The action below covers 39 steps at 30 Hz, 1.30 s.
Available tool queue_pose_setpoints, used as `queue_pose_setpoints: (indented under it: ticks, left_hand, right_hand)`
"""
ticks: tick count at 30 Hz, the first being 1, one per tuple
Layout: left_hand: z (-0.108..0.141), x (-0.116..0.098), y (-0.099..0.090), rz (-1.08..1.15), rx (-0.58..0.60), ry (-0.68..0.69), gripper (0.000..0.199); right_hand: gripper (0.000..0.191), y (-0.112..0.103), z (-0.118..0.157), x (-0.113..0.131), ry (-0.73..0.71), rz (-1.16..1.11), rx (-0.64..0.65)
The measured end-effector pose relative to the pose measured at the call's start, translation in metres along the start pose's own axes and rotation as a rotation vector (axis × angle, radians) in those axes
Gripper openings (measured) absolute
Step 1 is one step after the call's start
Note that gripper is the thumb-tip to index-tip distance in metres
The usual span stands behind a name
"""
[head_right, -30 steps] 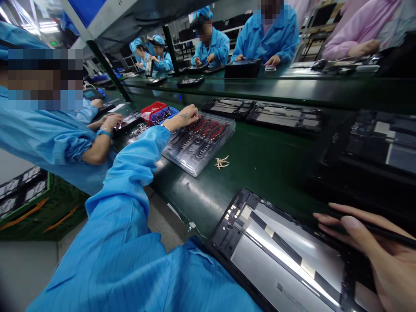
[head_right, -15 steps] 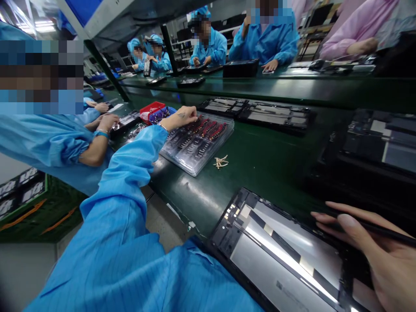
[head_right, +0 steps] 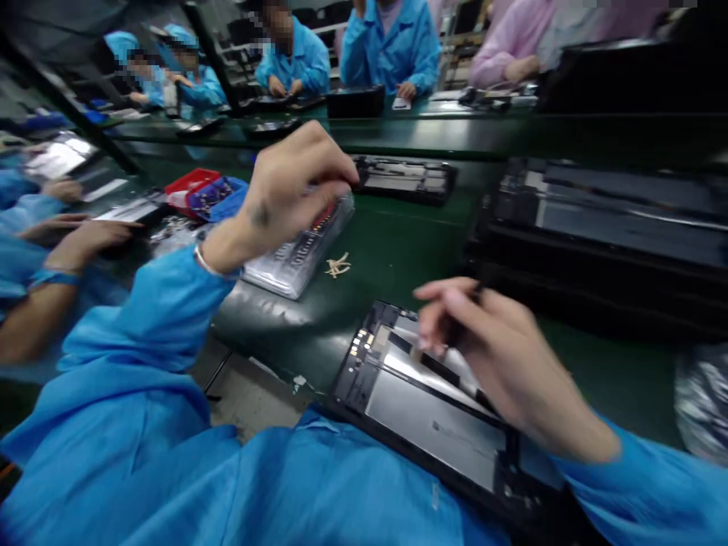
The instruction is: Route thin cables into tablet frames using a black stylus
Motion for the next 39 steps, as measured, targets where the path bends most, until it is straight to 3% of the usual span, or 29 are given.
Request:
queue_pose_setpoints:
  ticks: [2, 4, 6, 8, 10, 15, 17, 20, 22, 24, 28, 32, 39]
  left_hand:
    - [0.007, -0.064, 0.009, -0.083, -0.067, 0.406, 0.036]
    - [0.022, -0.107, 0.019, -0.091, -0.187, 0.771, 0.031]
    - [0.035, -0.127, 0.028, -0.074, -0.354, 1.001, 0.023]
    - [0.041, -0.132, 0.034, -0.079, -0.464, 1.096, 0.023]
    - [0.041, -0.131, 0.038, -0.062, -0.45, 1.097, 0.025]
    - [0.042, -0.129, 0.045, -0.008, -0.278, 1.094, 0.026]
    - [0.044, -0.128, 0.044, 0.033, -0.314, 1.054, 0.02]
    - [0.038, -0.122, 0.04, 0.076, -0.317, 0.722, 0.013]
    - [0.033, -0.117, 0.04, 0.033, -0.233, 0.458, 0.018]
    - [0.031, -0.115, 0.04, -0.026, -0.135, 0.335, 0.023]
    - [0.032, -0.118, 0.039, -0.099, 0.004, 0.288, 0.023]
    - [0.036, -0.123, 0.037, -0.174, 0.093, 0.313, 0.024]
    - [0.037, -0.131, 0.041, -0.227, 0.085, 0.344, 0.026]
  right_hand:
    - [0.034, 0.022, -0.003, -0.007, 0.221, -0.302, 0.074]
    - [0.04, 0.032, -0.002, -0.011, 0.322, -0.452, 0.06]
    - [0.04, 0.03, 0.003, -0.013, 0.353, -0.474, -0.01]
    - [0.034, 0.023, 0.008, -0.014, 0.353, -0.439, -0.064]
    - [0.031, 0.017, 0.011, -0.014, 0.339, -0.405, -0.076]
    - [0.026, 0.013, 0.009, -0.014, 0.27, -0.337, -0.094]
    - [0.028, 0.011, 0.007, -0.012, 0.195, -0.271, -0.134]
    - [0.024, 0.008, 0.006, -0.003, 0.025, -0.064, -0.186]
    - [0.017, 0.007, 0.007, 0.004, -0.093, 0.11, -0.2]
    - [0.01, 0.007, 0.01, 0.011, -0.212, 0.249, -0.216]
    - [0.009, 0.01, 0.015, 0.015, -0.376, 0.436, -0.205]
    - [0.017, 0.012, 0.016, 0.012, -0.447, 0.573, -0.154]
    - [0.016, 0.013, 0.014, 0.009, -0.45, 0.67, -0.126]
Point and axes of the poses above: each hand's wrist, its own z-axis away from the middle knuckle, its own y-axis out of the palm, x = y × z, the point moved 4 cm from there along -z, towards the middle knuckle, and after that the axes turned 5 degrees about -z, right-handed, at the moved point
